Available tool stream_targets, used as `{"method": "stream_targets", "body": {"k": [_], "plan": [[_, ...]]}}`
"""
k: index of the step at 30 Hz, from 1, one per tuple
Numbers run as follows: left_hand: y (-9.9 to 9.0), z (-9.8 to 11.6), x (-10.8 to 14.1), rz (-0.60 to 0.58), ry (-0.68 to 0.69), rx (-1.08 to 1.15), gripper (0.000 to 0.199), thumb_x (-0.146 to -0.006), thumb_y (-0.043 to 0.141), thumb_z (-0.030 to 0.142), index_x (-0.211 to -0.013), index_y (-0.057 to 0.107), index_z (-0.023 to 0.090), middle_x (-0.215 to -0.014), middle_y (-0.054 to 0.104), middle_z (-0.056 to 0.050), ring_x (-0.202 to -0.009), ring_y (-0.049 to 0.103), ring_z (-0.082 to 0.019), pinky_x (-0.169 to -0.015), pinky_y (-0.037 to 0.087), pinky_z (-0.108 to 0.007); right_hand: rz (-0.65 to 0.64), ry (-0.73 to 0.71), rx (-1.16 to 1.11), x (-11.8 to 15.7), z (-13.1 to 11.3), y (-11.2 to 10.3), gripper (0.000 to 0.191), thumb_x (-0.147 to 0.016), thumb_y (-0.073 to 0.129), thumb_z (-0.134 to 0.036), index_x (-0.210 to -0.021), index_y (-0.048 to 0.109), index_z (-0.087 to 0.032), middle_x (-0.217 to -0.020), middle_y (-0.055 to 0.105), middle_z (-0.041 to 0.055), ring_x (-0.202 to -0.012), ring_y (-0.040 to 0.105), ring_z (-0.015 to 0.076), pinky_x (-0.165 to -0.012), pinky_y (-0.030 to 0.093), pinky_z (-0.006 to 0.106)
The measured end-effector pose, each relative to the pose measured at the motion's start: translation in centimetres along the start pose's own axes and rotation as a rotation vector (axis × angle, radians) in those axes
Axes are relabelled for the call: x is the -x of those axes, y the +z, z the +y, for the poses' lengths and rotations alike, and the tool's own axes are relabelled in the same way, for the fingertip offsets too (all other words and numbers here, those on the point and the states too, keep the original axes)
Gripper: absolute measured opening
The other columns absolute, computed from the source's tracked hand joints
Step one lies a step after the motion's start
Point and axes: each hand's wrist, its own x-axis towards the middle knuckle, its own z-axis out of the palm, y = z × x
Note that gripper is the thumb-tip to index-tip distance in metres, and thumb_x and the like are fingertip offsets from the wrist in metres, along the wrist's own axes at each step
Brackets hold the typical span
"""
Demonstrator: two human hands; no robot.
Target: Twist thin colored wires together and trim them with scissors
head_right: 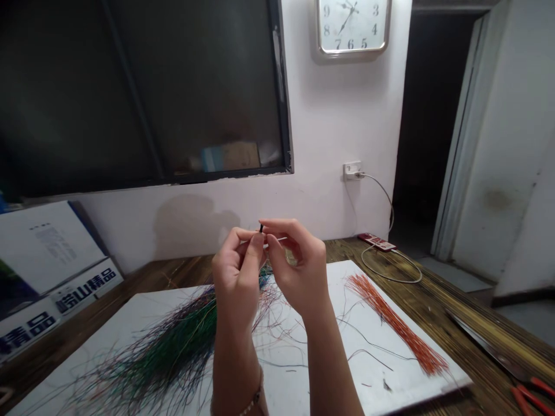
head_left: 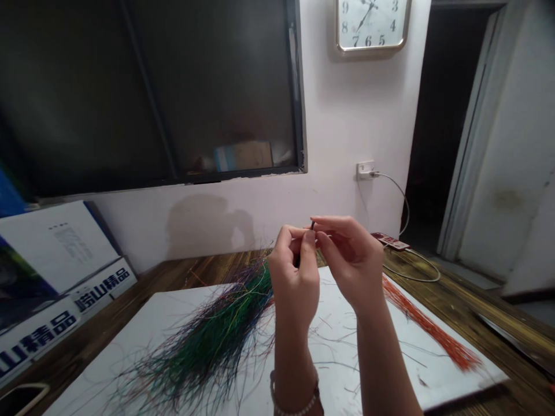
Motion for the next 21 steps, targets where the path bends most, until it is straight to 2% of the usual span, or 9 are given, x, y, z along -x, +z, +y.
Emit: {"method": "stream_targets", "body": {"k": [4, 8, 13, 17, 21], "plan": [[-0.05, 0.03, 0.07, -0.001, 0.005, 0.002, 0.017, -0.088, 0.053, 0.028, -0.074, 0.049, 0.018, -0.06, 0.052, 0.001, -0.054, 0.046, -0.009, -0.049, 0.036, -0.021, -0.005, -0.03, 0.022, 0.08, -0.07, 0.12, 0.023, -0.083, 0.054, -0.01, -0.099, 0.065, -0.022, -0.086, 0.065, 0.0015, -0.08, 0.063, 0.0129, -0.07, 0.054, 0.027], [-0.45, -0.22, 0.06, -0.018, 0.031, -0.007, 0.017, -0.089, 0.053, 0.031, -0.078, 0.05, 0.019, -0.064, 0.055, 0.0, -0.057, 0.049, -0.01, -0.052, 0.039, -0.022, -0.026, -0.011, 0.035, 0.16, -0.4, 0.51, 0.033, -0.083, 0.051, -0.009, -0.111, 0.059, -0.025, -0.086, 0.064, 0.0005, -0.074, 0.062, 0.0122, -0.066, 0.054, 0.028], [-0.76, -0.23, 0.05, 0.004, 0.042, -0.006, 0.017, -0.089, 0.053, 0.031, -0.077, 0.051, 0.019, -0.063, 0.054, 0.001, -0.055, 0.047, -0.009, -0.051, 0.039, -0.021, -0.017, -0.069, 0.061, 0.25, -0.52, 0.85, 0.028, -0.082, 0.05, -0.01, -0.104, 0.064, -0.024, -0.091, 0.065, 0.0025, -0.084, 0.062, 0.0149, -0.071, 0.054, 0.03], [-0.79, -0.03, 0.11, 0.014, 0.056, -0.038, 0.017, -0.089, 0.053, 0.031, -0.077, 0.051, 0.019, -0.064, 0.056, 0.001, -0.056, 0.049, -0.01, -0.051, 0.04, -0.021, -0.062, -0.024, 0.047, 0.19, -0.79, 0.86, 0.041, -0.081, 0.049, -0.008, -0.116, 0.057, -0.027, -0.093, 0.065, 0.0014, -0.079, 0.062, 0.0136, -0.069, 0.054, 0.03], [-0.86, 0.09, 0.17, 0.014, 0.062, -0.025, 0.016, -0.089, 0.052, 0.03, -0.078, 0.05, 0.019, -0.066, 0.059, 0.0, -0.06, 0.053, -0.01, -0.054, 0.042, -0.022, -0.078, -0.044, 0.037, 0.23, -0.59, 0.93, 0.039, -0.078, 0.048, -0.003, -0.107, 0.063, -0.024, -0.099, 0.065, 0.0022, -0.088, 0.063, 0.0148, -0.075, 0.054, 0.031]]}}
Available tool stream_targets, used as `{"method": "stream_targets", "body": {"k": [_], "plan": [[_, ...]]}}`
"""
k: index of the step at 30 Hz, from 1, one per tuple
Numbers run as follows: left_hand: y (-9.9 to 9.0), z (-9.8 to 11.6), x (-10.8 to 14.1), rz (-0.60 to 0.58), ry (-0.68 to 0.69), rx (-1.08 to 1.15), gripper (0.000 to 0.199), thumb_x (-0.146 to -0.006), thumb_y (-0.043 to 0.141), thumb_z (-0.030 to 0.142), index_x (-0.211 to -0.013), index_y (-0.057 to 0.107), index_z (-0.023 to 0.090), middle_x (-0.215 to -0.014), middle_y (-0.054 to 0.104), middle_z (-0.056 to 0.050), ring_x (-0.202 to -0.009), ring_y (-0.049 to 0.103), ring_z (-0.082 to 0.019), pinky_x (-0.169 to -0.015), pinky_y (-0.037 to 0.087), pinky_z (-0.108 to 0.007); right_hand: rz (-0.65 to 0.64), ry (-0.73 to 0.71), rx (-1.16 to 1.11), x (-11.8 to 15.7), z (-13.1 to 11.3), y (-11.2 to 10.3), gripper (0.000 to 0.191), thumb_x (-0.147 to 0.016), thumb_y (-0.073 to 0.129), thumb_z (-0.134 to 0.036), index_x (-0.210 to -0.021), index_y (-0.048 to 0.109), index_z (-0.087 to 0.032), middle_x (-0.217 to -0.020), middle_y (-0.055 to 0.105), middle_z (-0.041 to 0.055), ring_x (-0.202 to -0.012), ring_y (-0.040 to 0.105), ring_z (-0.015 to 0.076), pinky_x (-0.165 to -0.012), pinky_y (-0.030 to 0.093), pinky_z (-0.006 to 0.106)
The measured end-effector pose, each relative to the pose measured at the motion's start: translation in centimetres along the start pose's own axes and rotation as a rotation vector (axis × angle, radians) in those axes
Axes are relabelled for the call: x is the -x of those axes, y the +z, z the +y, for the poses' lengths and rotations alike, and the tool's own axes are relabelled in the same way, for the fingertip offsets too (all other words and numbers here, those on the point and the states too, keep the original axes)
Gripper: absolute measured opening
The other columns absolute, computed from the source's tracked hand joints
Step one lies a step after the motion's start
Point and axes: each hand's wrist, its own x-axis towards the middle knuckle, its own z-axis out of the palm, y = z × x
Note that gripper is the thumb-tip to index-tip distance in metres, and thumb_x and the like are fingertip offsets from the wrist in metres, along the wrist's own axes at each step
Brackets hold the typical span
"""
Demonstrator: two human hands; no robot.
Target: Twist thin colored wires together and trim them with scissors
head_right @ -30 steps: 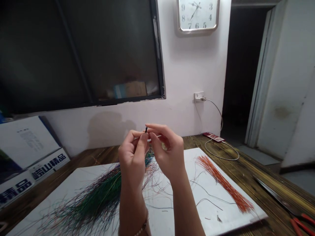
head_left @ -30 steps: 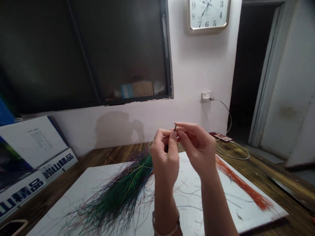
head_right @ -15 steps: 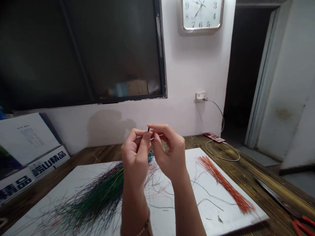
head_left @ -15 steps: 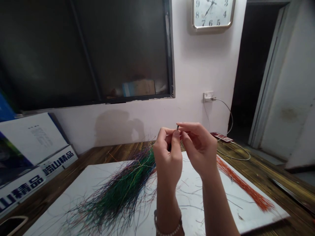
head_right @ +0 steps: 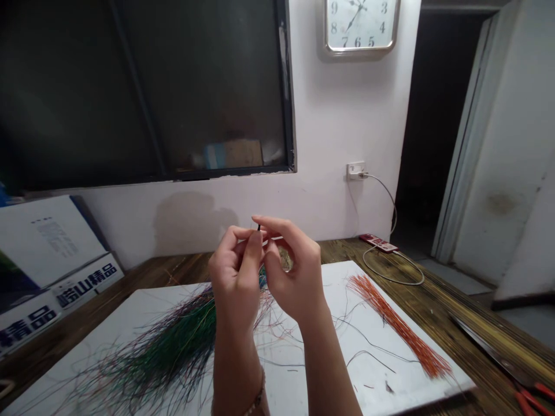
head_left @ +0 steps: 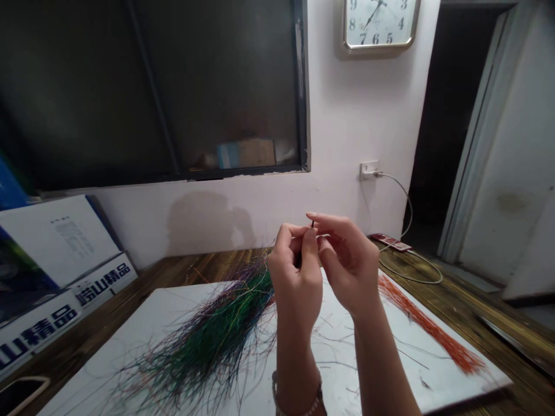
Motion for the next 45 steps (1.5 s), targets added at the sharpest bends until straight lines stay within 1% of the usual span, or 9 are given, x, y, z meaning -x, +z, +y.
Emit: {"method": "stream_targets", "body": {"k": [5, 10, 14, 18, 21, 25, 33, 40, 45], "plan": [[-0.1, 0.0, 0.0, -0.014, 0.003, -0.026, 0.016, -0.089, 0.053, 0.03, -0.078, 0.051, 0.019, -0.065, 0.056, 0.0, -0.058, 0.05, -0.01, -0.052, 0.039, -0.022, 0.039, -0.012, -0.05, 0.1, 0.2, -0.2, 0.04, -0.077, 0.048, -0.001, -0.104, 0.065, -0.025, -0.097, 0.066, 0.0018, -0.086, 0.062, 0.0145, -0.073, 0.054, 0.03], [0.1, -0.2, -0.1, 0.026, 0.042, -0.005, 0.017, -0.089, 0.053, 0.028, -0.075, 0.052, 0.019, -0.059, 0.05, 0.003, -0.054, 0.048, -0.009, -0.053, 0.04, -0.022, -0.001, 0.123, -0.135, -0.3, -0.3, -0.5, 0.035, -0.08, 0.05, -0.007, -0.106, 0.065, -0.025, -0.099, 0.064, 0.0023, -0.083, 0.061, 0.0134, -0.068, 0.052, 0.027], [-0.4, -0.7, -0.6, 0.12, 0.169, -0.136, 0.008, -0.085, 0.059, 0.022, -0.078, 0.062, 0.02, -0.075, 0.061, -0.001, -0.073, 0.057, -0.012, -0.07, 0.045, -0.026, 0.087, 0.268, -0.186, -0.5, 0.2, -1.0, 0.031, -0.083, 0.057, -0.019, -0.112, 0.062, -0.025, -0.077, 0.058, -0.0019, -0.056, 0.05, 0.0062, -0.049, 0.042, 0.02], [-1.4, -1.5, -1.2, 0.201, 0.309, -0.192, 0.008, -0.076, 0.069, 0.016, -0.077, 0.071, 0.024, -0.079, 0.057, -0.001, -0.081, 0.054, -0.014, -0.07, 0.044, -0.025, -0.185, 0.523, -0.302, -0.5, 0.2, -2.0, 0.038, -0.092, 0.044, -0.042, -0.122, 0.056, -0.02, -0.054, 0.057, -0.0022, -0.041, 0.043, 0.0061, -0.041, 0.032, 0.019], [-1.5, -1.6, -1.2, 0.165, 0.299, -0.096, 0.014, -0.076, 0.068, 0.012, -0.079, 0.072, 0.025, -0.072, 0.056, 0.001, -0.069, 0.054, -0.011, -0.06, 0.044, -0.022, -0.326, 0.626, -0.386, -0.4, 0.1, -2.2, 0.052, -0.091, 0.037, -0.054, -0.125, 0.054, -0.018, -0.067, 0.069, 0.0064, -0.051, 0.058, 0.0111, -0.046, 0.039, 0.021], [-0.9, -1.0, -0.8, 0.12, 0.297, -0.042, 0.017, -0.079, 0.064, 0.009, -0.081, 0.072, 0.025, -0.075, 0.064, 0.002, -0.07, 0.059, -0.01, -0.062, 0.047, -0.022, -0.347, 0.643, -0.502, -0.3, 0.4, -1.5, 0.055, -0.088, 0.04, -0.059, -0.124, 0.057, -0.019, -0.087, 0.071, 0.01, -0.077, 0.066, 0.0175, -0.063, 0.05, 0.027], [-1.0, -0.5, -0.4, -0.029, 0.253, -0.06, 0.017, -0.082, 0.063, 0.012, -0.084, 0.073, 0.026, -0.079, 0.07, 0.003, -0.068, 0.063, -0.01, -0.069, 0.052, -0.024, -0.216, 0.636, -0.543, -0.5, 0.7, -1.1, 0.048, -0.088, 0.045, -0.055, -0.115, 0.064, -0.02, -0.104, 0.068, 0.0106, -0.1, 0.063, 0.0215, -0.091, 0.047, 0.038], [-1.5, -0.2, -0.5, -0.219, 0.191, -0.069, 0.019, -0.082, 0.061, 0.01, -0.078, 0.073, 0.025, -0.071, 0.07, 0.005, -0.065, 0.064, -0.008, -0.063, 0.052, -0.019, -0.033, 0.656, -0.547, -0.8, 1.0, -1.7, 0.02, -0.081, 0.065, -0.029, -0.098, 0.071, -0.021, -0.096, 0.073, 0.0075, -0.093, 0.067, 0.0165, -0.078, 0.053, 0.025], [-1.8, -0.1, -0.6, -0.33, 0.138, -0.11, 0.021, -0.084, 0.058, 0.009, -0.075, 0.073, 0.02, -0.073, 0.07, 0.001, -0.068, 0.063, -0.009, -0.067, 0.05, -0.021, 0.039, 0.68, -0.602, -0.8, 0.8, -2.5, 0.019, -0.077, 0.069, -0.018, -0.095, 0.072, -0.02, -0.088, 0.075, 0.0055, -0.079, 0.069, 0.012, -0.068, 0.055, 0.018]]}}
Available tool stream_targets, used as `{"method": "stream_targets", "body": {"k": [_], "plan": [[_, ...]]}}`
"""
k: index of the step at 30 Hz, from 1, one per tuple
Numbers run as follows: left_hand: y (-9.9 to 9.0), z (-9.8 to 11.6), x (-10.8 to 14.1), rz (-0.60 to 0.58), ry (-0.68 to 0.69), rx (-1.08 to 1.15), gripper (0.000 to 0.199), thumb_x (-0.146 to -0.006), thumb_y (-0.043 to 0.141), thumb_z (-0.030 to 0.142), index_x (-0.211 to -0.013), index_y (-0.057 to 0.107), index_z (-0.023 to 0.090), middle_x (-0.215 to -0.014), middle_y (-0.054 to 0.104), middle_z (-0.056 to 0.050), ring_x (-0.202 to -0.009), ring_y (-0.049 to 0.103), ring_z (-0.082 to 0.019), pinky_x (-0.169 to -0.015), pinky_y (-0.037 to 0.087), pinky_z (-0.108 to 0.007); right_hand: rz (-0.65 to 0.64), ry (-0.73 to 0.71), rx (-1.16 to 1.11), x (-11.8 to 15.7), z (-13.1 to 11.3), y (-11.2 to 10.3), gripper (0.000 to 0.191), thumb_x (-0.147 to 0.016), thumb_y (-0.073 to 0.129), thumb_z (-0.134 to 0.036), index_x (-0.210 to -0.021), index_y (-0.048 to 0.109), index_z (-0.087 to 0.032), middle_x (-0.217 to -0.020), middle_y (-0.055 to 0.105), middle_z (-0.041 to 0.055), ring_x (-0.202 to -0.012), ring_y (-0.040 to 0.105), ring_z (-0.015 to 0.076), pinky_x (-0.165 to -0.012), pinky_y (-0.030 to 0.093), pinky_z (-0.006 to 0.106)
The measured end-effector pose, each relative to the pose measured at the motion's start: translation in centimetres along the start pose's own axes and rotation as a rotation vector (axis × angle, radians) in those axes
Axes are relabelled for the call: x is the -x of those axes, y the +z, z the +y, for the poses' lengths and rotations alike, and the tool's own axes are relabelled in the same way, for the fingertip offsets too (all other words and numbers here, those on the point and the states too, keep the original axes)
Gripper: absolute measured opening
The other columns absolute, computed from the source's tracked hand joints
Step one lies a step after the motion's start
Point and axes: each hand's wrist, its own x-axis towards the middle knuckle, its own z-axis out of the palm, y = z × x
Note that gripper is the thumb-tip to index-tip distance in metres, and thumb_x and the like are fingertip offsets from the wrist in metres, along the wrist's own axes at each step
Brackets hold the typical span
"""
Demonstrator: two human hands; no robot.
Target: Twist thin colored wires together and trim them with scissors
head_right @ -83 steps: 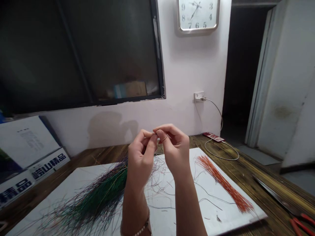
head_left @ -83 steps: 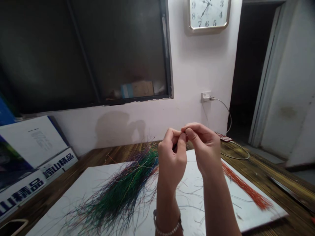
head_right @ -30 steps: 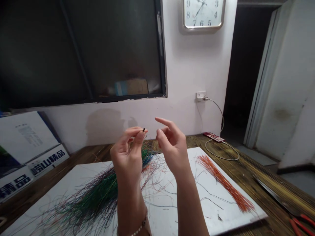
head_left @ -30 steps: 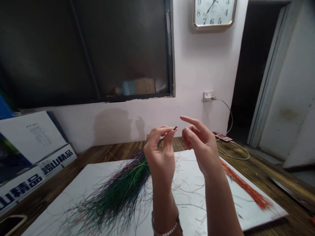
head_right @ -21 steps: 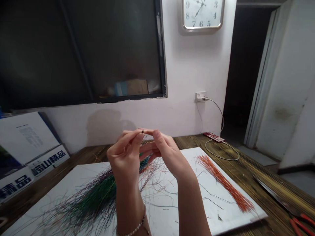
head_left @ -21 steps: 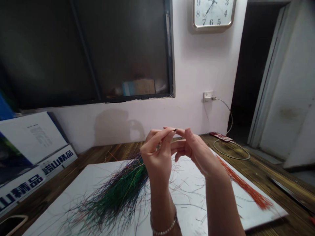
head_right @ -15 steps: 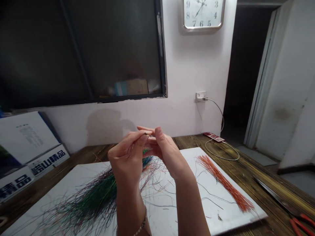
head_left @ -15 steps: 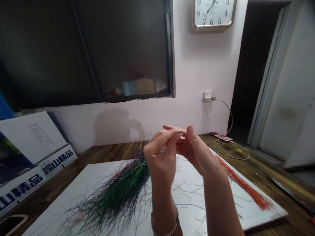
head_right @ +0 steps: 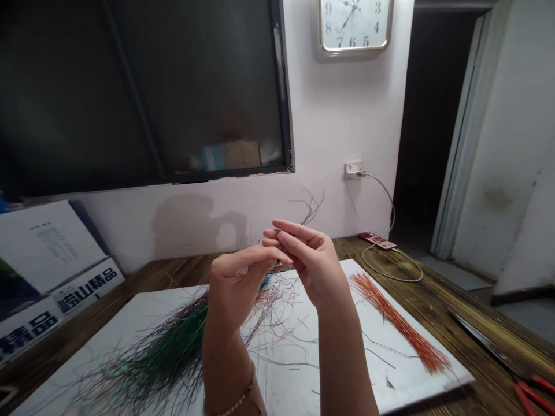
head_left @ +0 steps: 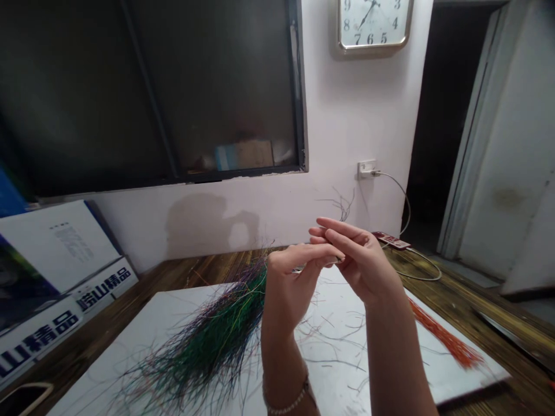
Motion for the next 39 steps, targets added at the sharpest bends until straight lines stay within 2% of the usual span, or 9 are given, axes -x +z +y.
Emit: {"method": "stream_targets", "body": {"k": [6, 10, 15, 20, 24, 27, 32, 36, 39], "plan": [[-0.2, -0.5, 0.1, -0.169, -0.058, 0.101, 0.017, -0.083, 0.061, 0.012, -0.074, 0.073, 0.019, -0.074, 0.069, 0.0, -0.07, 0.061, -0.011, -0.067, 0.048, -0.022, 0.055, -0.019, -0.033, 0.2, -0.6, -0.2, 0.022, -0.075, 0.07, -0.016, -0.097, 0.071, -0.018, -0.079, 0.074, 0.0052, -0.068, 0.068, 0.0106, -0.059, 0.055, 0.017], [-0.4, -0.7, 0.1, -0.259, -0.154, 0.131, 0.014, -0.082, 0.063, 0.016, -0.074, 0.074, 0.019, -0.074, 0.07, -0.001, -0.072, 0.062, -0.012, -0.069, 0.049, -0.023, 0.059, -0.041, 0.004, 0.2, -0.4, -0.1, 0.024, -0.074, 0.07, -0.017, -0.097, 0.071, -0.018, -0.076, 0.073, 0.0049, -0.065, 0.068, 0.0117, -0.06, 0.057, 0.021], [-0.6, -0.6, 0.1, -0.271, -0.248, 0.199, 0.01, -0.081, 0.063, 0.015, -0.078, 0.072, 0.017, -0.08, 0.07, -0.005, -0.077, 0.063, -0.015, -0.071, 0.051, -0.027, 0.119, -0.175, 0.12, 0.2, -0.1, 0.0, 0.025, -0.075, 0.068, -0.019, -0.1, 0.071, -0.018, -0.075, 0.073, 0.0051, -0.064, 0.069, 0.0135, -0.06, 0.058, 0.024], [-0.6, -0.6, 0.3, -0.322, -0.28, 0.197, 0.019, -0.085, 0.053, 0.012, -0.087, 0.072, 0.016, -0.088, 0.068, -0.008, -0.086, 0.063, -0.018, -0.079, 0.052, -0.031, 0.179, -0.336, 0.239, 0.2, 0.0, -0.2, 0.024, -0.075, 0.066, -0.016, -0.098, 0.071, -0.02, -0.069, 0.071, 0.0025, -0.061, 0.068, 0.0144, -0.055, 0.058, 0.027], [-0.5, -0.4, 0.2, -0.266, -0.394, 0.258, 0.021, -0.087, 0.05, 0.016, -0.092, 0.07, 0.015, -0.094, 0.069, -0.01, -0.085, 0.066, -0.018, -0.08, 0.055, -0.032, 0.222, -0.394, 0.329, 0.1, 0.2, -0.2, 0.023, -0.076, 0.062, -0.015, -0.097, 0.072, -0.021, -0.074, 0.072, 0.0026, -0.063, 0.067, 0.0135, -0.058, 0.058, 0.028], [-0.2, -0.4, 0.0, -0.203, -0.447, 0.277, 0.017, -0.085, 0.054, 0.019, -0.087, 0.07, 0.014, -0.088, 0.071, -0.01, -0.081, 0.067, -0.017, -0.076, 0.056, -0.03, 0.26, -0.406, 0.402, -0.1, 0.4, 0.1, 0.021, -0.077, 0.061, -0.017, -0.095, 0.072, -0.02, -0.075, 0.072, 0.0035, -0.064, 0.067, 0.0137, -0.055, 0.057, 0.027], [0.0, -1.2, -0.1, -0.123, -0.478, 0.255, 0.011, -0.078, 0.059, 0.012, -0.075, 0.07, 0.015, -0.078, 0.071, -0.006, -0.07, 0.066, -0.014, -0.068, 0.055, -0.026, 0.239, -0.425, 0.401, -0.2, 0.5, 0.4, 0.019, -0.076, 0.062, -0.017, -0.092, 0.073, -0.021, -0.074, 0.072, 0.0029, -0.064, 0.068, 0.0138, -0.055, 0.057, 0.026], [-0.1, -1.6, -0.1, -0.13, -0.468, 0.245, 0.01, -0.077, 0.059, 0.011, -0.073, 0.067, 0.015, -0.074, 0.07, -0.005, -0.068, 0.066, -0.014, -0.068, 0.054, -0.027, 0.2, -0.426, 0.34, -0.1, 0.4, 0.1, 0.017, -0.078, 0.063, -0.019, -0.091, 0.073, -0.02, -0.076, 0.073, 0.0036, -0.067, 0.069, 0.0155, -0.065, 0.06, 0.033], [0.0, -1.5, -0.1, -0.059, -0.498, 0.252, 0.005, -0.075, 0.062, 0.011, -0.076, 0.063, 0.016, -0.07, 0.07, -0.004, -0.07, 0.067, -0.015, -0.068, 0.054, -0.027, 0.198, -0.438, 0.336, -0.1, 0.3, -0.3, 0.016, -0.08, 0.062, -0.021, -0.091, 0.073, -0.022, -0.079, 0.073, 0.0038, -0.069, 0.069, 0.0166, -0.068, 0.059, 0.036]]}}
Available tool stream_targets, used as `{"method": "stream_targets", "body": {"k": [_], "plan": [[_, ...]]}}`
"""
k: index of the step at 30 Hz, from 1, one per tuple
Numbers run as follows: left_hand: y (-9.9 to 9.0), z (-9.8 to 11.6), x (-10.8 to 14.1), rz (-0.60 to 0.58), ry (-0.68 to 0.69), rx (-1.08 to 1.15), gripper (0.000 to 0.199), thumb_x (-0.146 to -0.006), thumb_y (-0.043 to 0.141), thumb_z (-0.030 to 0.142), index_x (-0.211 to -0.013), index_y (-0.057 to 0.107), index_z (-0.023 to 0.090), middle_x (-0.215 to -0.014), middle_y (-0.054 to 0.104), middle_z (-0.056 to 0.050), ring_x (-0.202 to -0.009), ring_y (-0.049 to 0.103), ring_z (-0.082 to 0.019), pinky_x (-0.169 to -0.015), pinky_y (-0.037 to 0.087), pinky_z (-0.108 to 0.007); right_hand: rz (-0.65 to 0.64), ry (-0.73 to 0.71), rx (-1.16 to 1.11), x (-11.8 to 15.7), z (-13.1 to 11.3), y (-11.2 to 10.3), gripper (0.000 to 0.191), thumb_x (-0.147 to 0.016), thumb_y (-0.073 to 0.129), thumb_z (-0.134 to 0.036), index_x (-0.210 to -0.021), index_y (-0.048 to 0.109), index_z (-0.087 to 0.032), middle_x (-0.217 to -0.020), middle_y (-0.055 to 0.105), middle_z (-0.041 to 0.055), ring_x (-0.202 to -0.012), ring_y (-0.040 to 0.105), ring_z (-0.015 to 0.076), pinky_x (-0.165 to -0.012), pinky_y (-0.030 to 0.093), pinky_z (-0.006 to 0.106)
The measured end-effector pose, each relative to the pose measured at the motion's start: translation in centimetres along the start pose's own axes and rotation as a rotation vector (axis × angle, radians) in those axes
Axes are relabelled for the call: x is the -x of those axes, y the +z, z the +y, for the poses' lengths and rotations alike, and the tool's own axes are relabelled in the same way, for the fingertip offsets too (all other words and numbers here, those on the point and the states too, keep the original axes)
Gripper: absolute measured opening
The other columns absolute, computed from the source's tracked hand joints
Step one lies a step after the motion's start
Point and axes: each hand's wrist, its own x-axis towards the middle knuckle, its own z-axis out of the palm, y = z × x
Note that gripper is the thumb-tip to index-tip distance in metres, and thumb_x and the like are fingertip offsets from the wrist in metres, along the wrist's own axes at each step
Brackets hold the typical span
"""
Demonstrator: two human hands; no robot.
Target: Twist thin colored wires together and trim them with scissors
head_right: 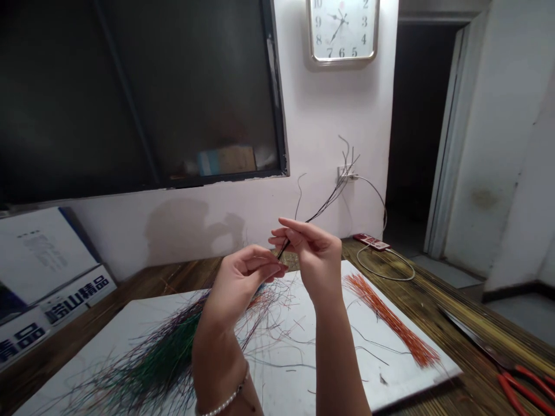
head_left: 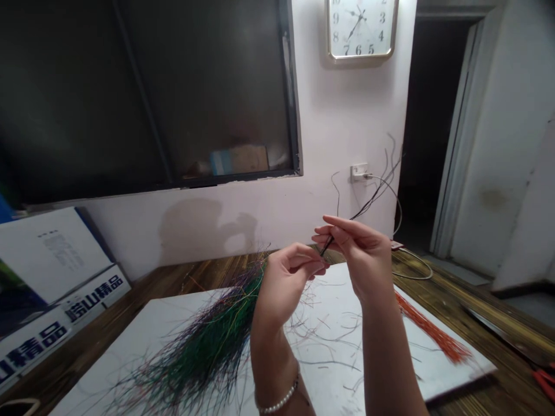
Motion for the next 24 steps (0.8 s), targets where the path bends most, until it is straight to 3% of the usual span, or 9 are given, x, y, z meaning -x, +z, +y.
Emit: {"method": "stream_targets", "body": {"k": [3, 11, 17, 20, 24], "plan": [[0.2, 0.1, 0.0, 0.072, -0.048, -0.024, 0.008, -0.075, 0.064, 0.013, -0.082, 0.062, 0.017, -0.071, 0.071, -0.005, -0.071, 0.068, -0.017, -0.067, 0.054, -0.028, -0.001, -0.013, 0.016, 0.0, 0.1, -0.2, 0.017, -0.081, 0.06, -0.022, -0.092, 0.073, -0.022, -0.079, 0.072, 0.0032, -0.069, 0.069, 0.0163, -0.067, 0.058, 0.035], [-0.1, -0.5, 0.0, 0.064, 0.001, -0.299, 0.015, -0.076, 0.061, 0.016, -0.082, 0.074, 0.018, -0.081, 0.073, -0.009, -0.078, 0.068, -0.02, -0.071, 0.054, -0.033, -0.06, -0.027, 0.241, -0.3, 0.6, -0.5, 0.026, -0.078, 0.054, -0.013, -0.092, 0.074, -0.021, -0.065, 0.064, -0.0001, -0.062, 0.058, 0.0121, -0.062, 0.05, 0.03], [-0.4, -0.4, 0.1, 0.091, -0.015, -0.347, 0.014, -0.077, 0.06, 0.017, -0.079, 0.074, 0.019, -0.079, 0.074, -0.008, -0.076, 0.069, -0.02, -0.069, 0.054, -0.032, -0.037, 0.023, 0.336, -0.2, 0.4, -0.7, 0.022, -0.08, 0.058, -0.022, -0.095, 0.074, -0.021, -0.076, 0.07, 0.0033, -0.059, 0.051, 0.0106, -0.053, 0.039, 0.026], [-0.6, -0.6, 0.1, 0.143, 0.008, -0.373, 0.013, -0.077, 0.061, 0.019, -0.082, 0.073, 0.019, -0.083, 0.074, -0.008, -0.078, 0.069, -0.021, -0.071, 0.054, -0.033, -0.02, 0.057, 0.315, -0.2, 0.2, -0.7, 0.022, -0.08, 0.059, -0.024, -0.096, 0.073, -0.019, -0.075, 0.068, 0.0032, -0.049, 0.041, 0.0071, -0.045, 0.03, 0.024], [-0.9, -1.2, 0.0, 0.172, 0.013, -0.4, 0.015, -0.077, 0.061, 0.019, -0.085, 0.073, 0.019, -0.086, 0.074, -0.008, -0.08, 0.069, -0.021, -0.072, 0.054, -0.033, -0.031, 0.083, 0.162, -0.4, 0.4, -0.7, 0.021, -0.079, 0.059, -0.022, -0.094, 0.072, -0.017, -0.071, 0.063, 0.0023, -0.052, 0.046, 0.0081, -0.047, 0.037, 0.024]]}}
